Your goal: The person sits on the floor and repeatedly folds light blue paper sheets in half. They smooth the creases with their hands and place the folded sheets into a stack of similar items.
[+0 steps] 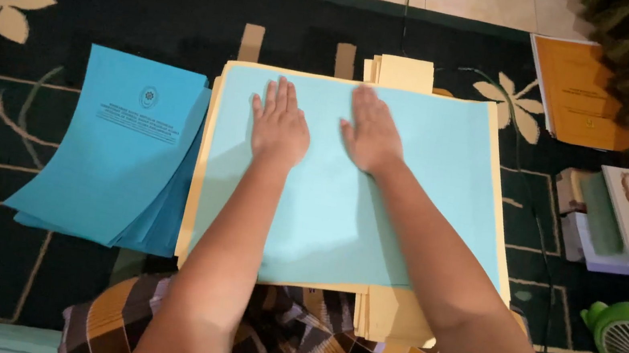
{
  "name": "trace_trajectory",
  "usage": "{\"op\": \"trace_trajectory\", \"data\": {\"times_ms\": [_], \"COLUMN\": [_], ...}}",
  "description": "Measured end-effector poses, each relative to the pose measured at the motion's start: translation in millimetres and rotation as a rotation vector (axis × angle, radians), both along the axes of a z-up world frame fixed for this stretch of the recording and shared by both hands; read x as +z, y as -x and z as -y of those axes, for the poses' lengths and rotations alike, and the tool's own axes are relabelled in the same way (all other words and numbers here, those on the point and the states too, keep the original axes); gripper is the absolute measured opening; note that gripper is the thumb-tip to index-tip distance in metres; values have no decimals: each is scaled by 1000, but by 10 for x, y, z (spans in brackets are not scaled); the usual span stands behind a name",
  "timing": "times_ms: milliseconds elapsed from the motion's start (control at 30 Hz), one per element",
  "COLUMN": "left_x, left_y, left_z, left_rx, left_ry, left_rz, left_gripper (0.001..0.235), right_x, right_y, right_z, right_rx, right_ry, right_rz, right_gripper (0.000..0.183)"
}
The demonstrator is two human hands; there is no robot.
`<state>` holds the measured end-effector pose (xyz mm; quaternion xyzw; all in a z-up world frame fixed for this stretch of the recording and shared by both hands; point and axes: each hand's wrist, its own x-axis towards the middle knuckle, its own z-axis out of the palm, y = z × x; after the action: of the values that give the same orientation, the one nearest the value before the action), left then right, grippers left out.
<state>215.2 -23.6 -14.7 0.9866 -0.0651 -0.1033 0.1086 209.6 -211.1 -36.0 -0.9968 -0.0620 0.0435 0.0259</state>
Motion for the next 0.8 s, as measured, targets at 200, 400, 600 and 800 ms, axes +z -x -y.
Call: {"op": "trace_trajectory", "data": {"times_ms": [200,400,600,800], "left_x": [62,118,88,106], "left_y": [681,1793,2415,2471], "left_z": [-253,-417,-644,-592], "left_rx": [-25,-87,-62,-79], "left_ry": [35,16,164,146], "left_rz": [-23,-34,-34,-6], "left_gripper": [62,63,61,62], "right_x": [82,-126,-190,-318], "right_y": [467,1262,2045,2182], "right_z": [229,363,379,-493], "right_rx": [-207,-158,-210,30], "right_ry": [25,101,69,-1], "right_rz": [-75,-86,-89,135], "right_gripper": [77,77,78,69]}}
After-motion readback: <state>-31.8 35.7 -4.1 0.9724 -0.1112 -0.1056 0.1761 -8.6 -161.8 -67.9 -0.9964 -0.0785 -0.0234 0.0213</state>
